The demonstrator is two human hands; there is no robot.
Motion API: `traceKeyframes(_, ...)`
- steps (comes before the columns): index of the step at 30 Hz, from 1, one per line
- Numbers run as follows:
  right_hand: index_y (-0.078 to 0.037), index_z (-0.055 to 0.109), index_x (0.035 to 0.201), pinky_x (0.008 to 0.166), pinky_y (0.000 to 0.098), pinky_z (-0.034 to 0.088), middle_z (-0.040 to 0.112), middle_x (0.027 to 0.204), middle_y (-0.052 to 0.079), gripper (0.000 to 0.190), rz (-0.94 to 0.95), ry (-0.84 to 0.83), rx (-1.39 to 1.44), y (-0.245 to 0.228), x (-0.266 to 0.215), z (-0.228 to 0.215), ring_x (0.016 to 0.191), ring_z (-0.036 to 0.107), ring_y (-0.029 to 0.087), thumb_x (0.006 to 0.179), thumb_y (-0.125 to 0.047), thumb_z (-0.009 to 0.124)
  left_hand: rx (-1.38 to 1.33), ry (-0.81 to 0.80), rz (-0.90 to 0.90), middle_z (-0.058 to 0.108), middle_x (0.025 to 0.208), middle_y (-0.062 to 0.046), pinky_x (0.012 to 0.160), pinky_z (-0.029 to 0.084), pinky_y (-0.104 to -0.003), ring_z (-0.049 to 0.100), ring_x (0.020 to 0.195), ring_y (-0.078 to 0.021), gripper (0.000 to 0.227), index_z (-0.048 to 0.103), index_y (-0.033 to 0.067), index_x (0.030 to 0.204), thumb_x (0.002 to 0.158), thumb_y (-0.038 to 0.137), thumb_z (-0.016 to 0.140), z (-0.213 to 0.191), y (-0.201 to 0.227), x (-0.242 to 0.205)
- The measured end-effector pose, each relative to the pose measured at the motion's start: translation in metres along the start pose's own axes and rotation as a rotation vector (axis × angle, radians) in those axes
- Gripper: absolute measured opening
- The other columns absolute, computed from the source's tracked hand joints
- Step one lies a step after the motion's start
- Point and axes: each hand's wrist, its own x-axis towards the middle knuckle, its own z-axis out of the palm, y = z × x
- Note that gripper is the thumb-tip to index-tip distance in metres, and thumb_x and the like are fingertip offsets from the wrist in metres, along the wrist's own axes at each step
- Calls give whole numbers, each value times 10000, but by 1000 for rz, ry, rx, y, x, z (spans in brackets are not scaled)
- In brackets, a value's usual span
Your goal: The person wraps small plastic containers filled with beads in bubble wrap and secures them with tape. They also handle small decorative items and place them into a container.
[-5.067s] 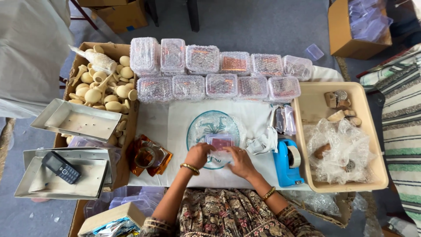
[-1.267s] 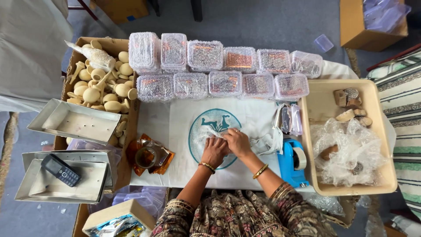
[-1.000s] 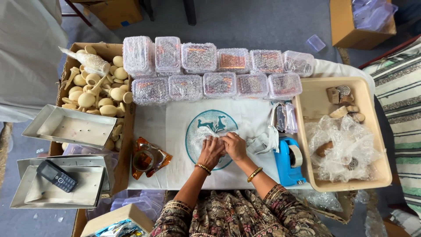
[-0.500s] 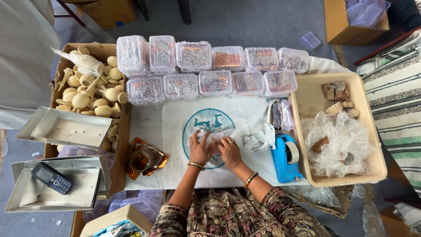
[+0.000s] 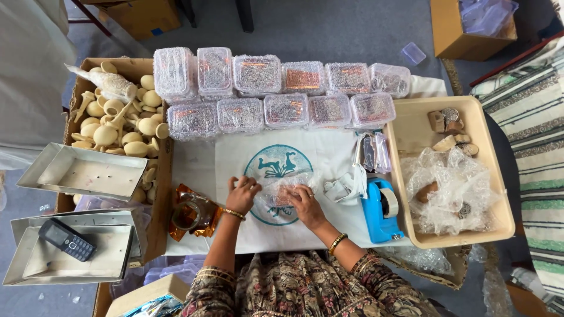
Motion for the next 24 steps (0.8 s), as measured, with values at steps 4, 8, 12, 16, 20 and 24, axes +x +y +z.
traceKeyframes(4, -184, 672, 1329, 951, 392, 559, 567, 1222, 137, 472, 17, -3, -19, 6, -5, 6, 1265, 523, 342, 885, -25, 691, -63, 16, -148, 659, 970, 12, 1010, 394, -475, 591, 1040, -204, 176, 711, 177, 890, 812, 24, 672, -9, 3, -11)
traceKeyframes(8, -168, 677, 1324, 923, 396, 563, 566, 1213, 141, 478, 15, 29, 39, 5, -4, 6, 1243, 524, 348, 869, -27, 709, 2, 260, -420, 667, 1006, -41, 946, 427, -470, 599, 1004, -298, 241, 684, 162, 805, 672, -32, 636, -36, 34, 4)
traceKeyframes(12, -157, 681, 1349, 953, 369, 573, 584, 1204, 118, 517, -7, 29, 59, 9, -7, 9, 1265, 536, 341, 870, 36, 673, -311, 168, -368, 661, 1216, -101, 1004, 477, -435, 589, 1175, -316, 399, 703, 141, 1038, 740, -82, 559, 11, 72, 11)
traceKeyframes(16, -85, 670, 1234, 1006, 429, 528, 584, 1260, 161, 384, 17, 25, 112, 7, -2, -8, 1269, 523, 380, 855, -21, 692, -448, -124, -120, 467, 1575, -143, 1236, 272, -466, 406, 1483, -310, 611, 487, 94, 1479, 885, -20, 575, 40, 101, 16)
traceKeyframes(20, -75, 640, 1152, 1064, 433, 508, 597, 1288, 140, 319, 124, 82, 138, 24, -26, -11, 1289, 541, 348, 850, -124, 729, -418, -238, -177, 358, 1611, -123, 1227, 201, -473, 297, 1504, -296, 695, 424, 130, 1549, 886, 20, 601, 32, 113, 20)
traceKeyframes(24, -77, 610, 1288, 1064, 414, 510, 611, 1271, 148, 386, 473, 253, 216, 54, -51, -3, 1243, 577, 312, 936, -165, 741, -309, -256, -134, 331, 1642, -113, 1246, 198, -464, 271, 1534, -282, 671, 467, 158, 1515, 873, 11, 598, 48, 109, 14)
